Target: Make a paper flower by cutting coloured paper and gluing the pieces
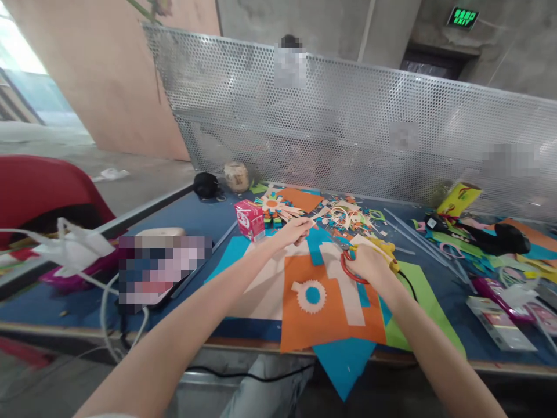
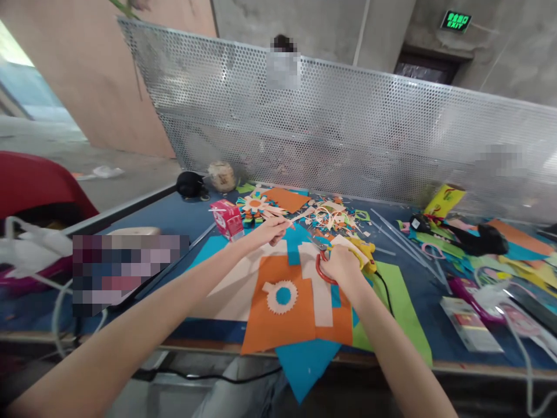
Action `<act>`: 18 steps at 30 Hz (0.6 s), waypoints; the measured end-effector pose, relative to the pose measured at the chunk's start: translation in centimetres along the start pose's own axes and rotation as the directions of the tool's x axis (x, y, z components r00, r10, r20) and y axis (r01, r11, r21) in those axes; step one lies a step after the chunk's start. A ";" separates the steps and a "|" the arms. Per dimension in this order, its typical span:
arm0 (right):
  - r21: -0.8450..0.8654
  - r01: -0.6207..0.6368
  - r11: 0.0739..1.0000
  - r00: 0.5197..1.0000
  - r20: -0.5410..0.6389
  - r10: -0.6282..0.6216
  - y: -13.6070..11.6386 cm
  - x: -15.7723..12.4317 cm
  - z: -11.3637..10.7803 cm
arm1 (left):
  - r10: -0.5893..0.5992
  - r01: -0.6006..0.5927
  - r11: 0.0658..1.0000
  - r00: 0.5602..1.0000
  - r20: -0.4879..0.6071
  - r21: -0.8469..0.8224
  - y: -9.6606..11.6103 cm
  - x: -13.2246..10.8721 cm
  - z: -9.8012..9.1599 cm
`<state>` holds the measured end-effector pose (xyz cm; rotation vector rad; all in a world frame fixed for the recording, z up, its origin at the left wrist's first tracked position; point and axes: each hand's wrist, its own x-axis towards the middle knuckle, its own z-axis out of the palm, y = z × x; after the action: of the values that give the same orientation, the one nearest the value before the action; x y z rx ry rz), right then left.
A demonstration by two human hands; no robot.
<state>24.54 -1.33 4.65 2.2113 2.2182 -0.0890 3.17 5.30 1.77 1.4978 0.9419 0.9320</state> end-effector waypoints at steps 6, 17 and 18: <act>0.056 0.127 0.990 0.992 -0.030 -0.126 0.5 0.0 -0.5 | -0.007 0.007 1.000 1.000 -0.009 0.004 -0.3 -3.2 0.0; -0.075 -0.079 0.994 0.967 -0.250 0.058 3.8 2.3 1.9 | 0.096 -0.082 0.993 0.982 -0.163 0.087 -2.5 -3.5 -1.0; -0.049 -0.060 0.997 0.956 -0.289 0.043 3.8 2.2 2.0 | 0.096 -0.085 0.994 0.979 -0.177 0.070 -2.4 -3.4 -1.1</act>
<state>28.25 0.82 2.46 2.3821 2.2588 0.3135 0.71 2.79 -0.71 1.5381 1.0482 1.1286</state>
